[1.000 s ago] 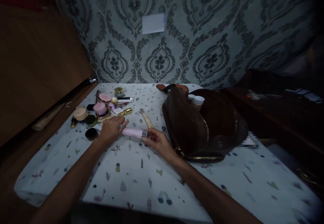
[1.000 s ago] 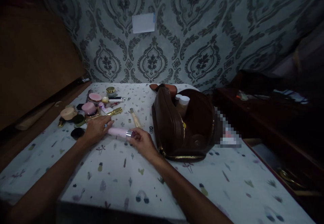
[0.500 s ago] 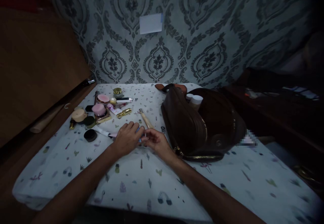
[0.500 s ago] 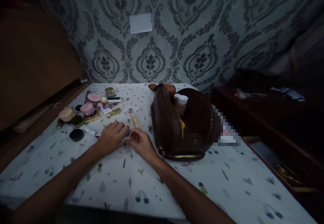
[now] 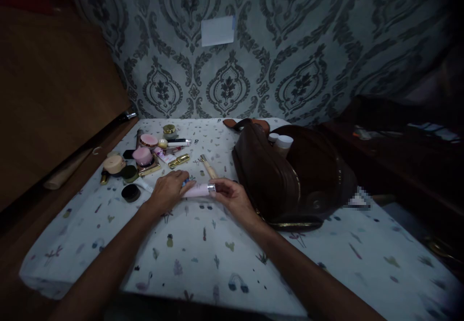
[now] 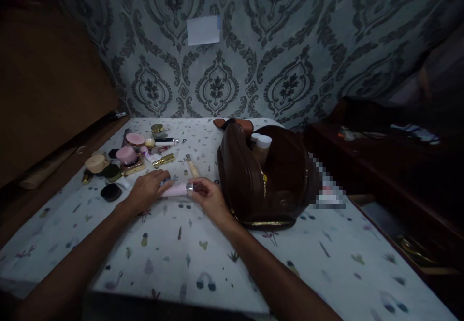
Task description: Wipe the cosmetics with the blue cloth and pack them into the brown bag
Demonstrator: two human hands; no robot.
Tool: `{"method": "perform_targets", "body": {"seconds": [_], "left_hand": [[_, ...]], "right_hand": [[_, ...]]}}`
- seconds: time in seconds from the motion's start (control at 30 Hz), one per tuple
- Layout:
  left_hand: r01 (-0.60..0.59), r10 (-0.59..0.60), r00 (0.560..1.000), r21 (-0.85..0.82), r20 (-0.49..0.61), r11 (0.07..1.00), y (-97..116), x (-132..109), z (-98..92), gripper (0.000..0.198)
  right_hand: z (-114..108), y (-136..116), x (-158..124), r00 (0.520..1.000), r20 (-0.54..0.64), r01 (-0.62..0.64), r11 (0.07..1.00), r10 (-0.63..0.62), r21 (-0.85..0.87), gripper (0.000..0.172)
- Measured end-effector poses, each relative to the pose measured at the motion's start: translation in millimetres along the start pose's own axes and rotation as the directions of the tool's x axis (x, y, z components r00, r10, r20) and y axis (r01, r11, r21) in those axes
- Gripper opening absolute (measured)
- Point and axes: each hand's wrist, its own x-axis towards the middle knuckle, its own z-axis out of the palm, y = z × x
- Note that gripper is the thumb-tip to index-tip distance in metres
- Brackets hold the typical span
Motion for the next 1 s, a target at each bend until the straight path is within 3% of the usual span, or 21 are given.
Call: {"method": "perform_targets", "body": {"seconds": [0.23, 0.37, 0.47, 0.53, 0.7, 1.0], "left_hand": [[-0.067, 0.065, 0.995, -0.021, -0.07, 0.998, -9, 2, 9.7, 0.03], [-0.115, 0.104, 0.977, -0.051, -0.184, 0.992, 3, 0, 9.3, 0.028], [-0.23, 0.184, 0.941, -0.134, -0.285, 0.964, 16, -2, 9.3, 0.031], [-0.258, 0.213, 0.941, -0.152, -0.262, 0.954, 22, -1, 9.4, 0.034], [-0.172, 0.151, 0.982, -0.216, -0.114, 0.961, 15, 2, 6.8, 0.036], [-0.052, 0.031, 0.997, -0.328, -0.067, 0.943, -11, -1, 1.6, 0.041]], "right_hand": [[2, 2, 0, 0.997, -0.073, -0.027, 0.999, 0.03, 0.035, 0.039], [4, 2, -1, 0.999, -0.01, -0.048, 0.998, 0.048, 0.043, 0.035], [6, -2, -6, 0.999, 0.049, 0.001, 0.999, -0.002, 0.032, 0.033], [7, -4, -9, 0.997, 0.064, 0.038, 0.999, -0.039, 0.013, 0.03], [9, -6, -11, 0.998, 0.043, 0.055, 0.998, -0.054, -0.017, 0.026], [7, -7, -9, 0.994, -0.008, 0.106, 0.993, -0.106, -0.045, 0.029]]}}
